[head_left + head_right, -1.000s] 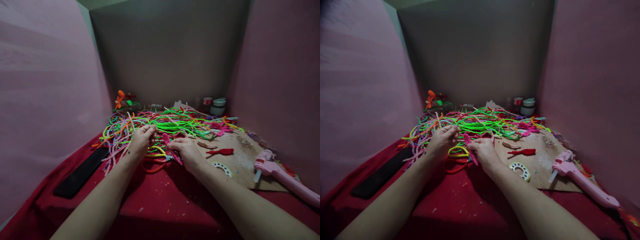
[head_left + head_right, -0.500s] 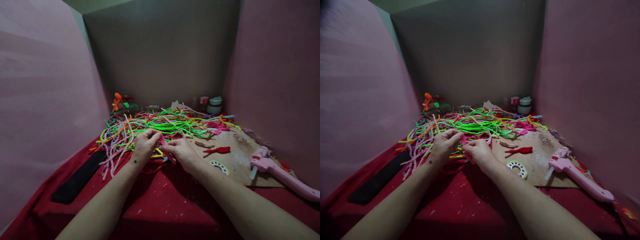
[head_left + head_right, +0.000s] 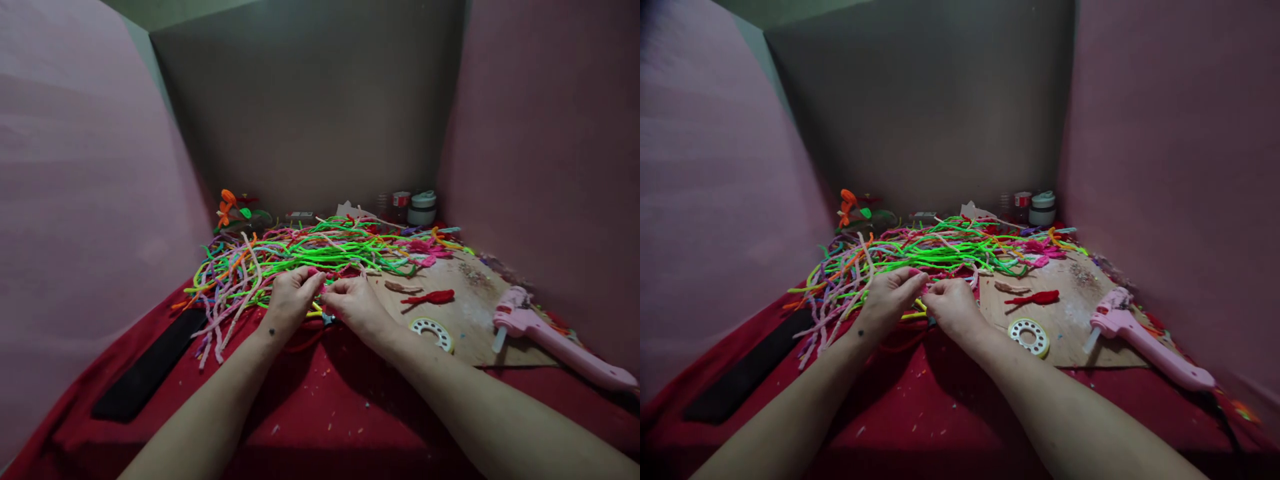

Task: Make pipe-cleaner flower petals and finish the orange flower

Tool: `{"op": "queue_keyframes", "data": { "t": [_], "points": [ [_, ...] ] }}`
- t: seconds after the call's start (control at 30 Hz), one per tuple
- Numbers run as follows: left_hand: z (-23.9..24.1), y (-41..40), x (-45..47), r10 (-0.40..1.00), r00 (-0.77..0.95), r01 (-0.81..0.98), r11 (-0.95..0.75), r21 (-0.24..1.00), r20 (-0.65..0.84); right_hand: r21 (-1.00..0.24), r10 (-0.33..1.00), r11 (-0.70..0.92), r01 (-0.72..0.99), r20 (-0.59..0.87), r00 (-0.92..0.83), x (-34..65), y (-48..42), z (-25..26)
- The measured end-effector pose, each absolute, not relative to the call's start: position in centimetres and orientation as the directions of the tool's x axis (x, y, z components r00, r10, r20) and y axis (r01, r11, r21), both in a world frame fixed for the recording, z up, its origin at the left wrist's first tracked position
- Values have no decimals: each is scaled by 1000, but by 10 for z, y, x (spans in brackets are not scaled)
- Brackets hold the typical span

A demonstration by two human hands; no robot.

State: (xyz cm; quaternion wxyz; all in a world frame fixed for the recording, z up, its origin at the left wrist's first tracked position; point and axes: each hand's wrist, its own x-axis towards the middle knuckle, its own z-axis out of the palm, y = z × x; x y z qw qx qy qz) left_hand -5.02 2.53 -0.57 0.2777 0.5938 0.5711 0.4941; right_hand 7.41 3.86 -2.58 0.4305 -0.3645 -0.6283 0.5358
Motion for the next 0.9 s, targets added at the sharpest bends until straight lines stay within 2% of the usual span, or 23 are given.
{"op": "queue_keyframes", "data": {
  "t": [0.07,0.13,0.23,0.37,0.47,0.57,0.63,0.73,0.8,0.9],
  "points": [
    [-5,26,-51,937,-180,410,-206,889,300,-996,906,76,-41,86,-414,74,36,-23],
    [-4,27,-54,956,-177,265,-183,947,235,-996,880,-1,-88,41,-473,74,34,-22],
    [-4,27,-57,994,-52,25,-99,995,100,-987,872,-43,-153,37,-488,74,36,-25],
    [-9,25,-57,998,55,67,-44,997,40,-989,896,-30,-142,37,-443,73,43,-32],
    [-13,26,-56,998,30,78,-59,995,57,-992,884,-60,-114,1,-467,70,44,-33],
    [-8,31,-60,995,-58,-3,-87,996,87,-994,867,-73,-80,-24,-497,67,43,-32],
    [4,38,-61,987,-128,-51,-104,993,97,-999,876,34,32,15,-482,65,41,-34],
    [30,52,-52,980,-121,71,-152,986,160,-883,864,401,244,277,-420,64,36,-36],
    [44,65,-35,982,3,240,-186,953,191,-764,818,532,365,351,-456,65,31,-36],
    [52,93,4,964,221,473,-239,848,149,-604,731,652,458,340,-592,65,24,-33]
  ]
}}
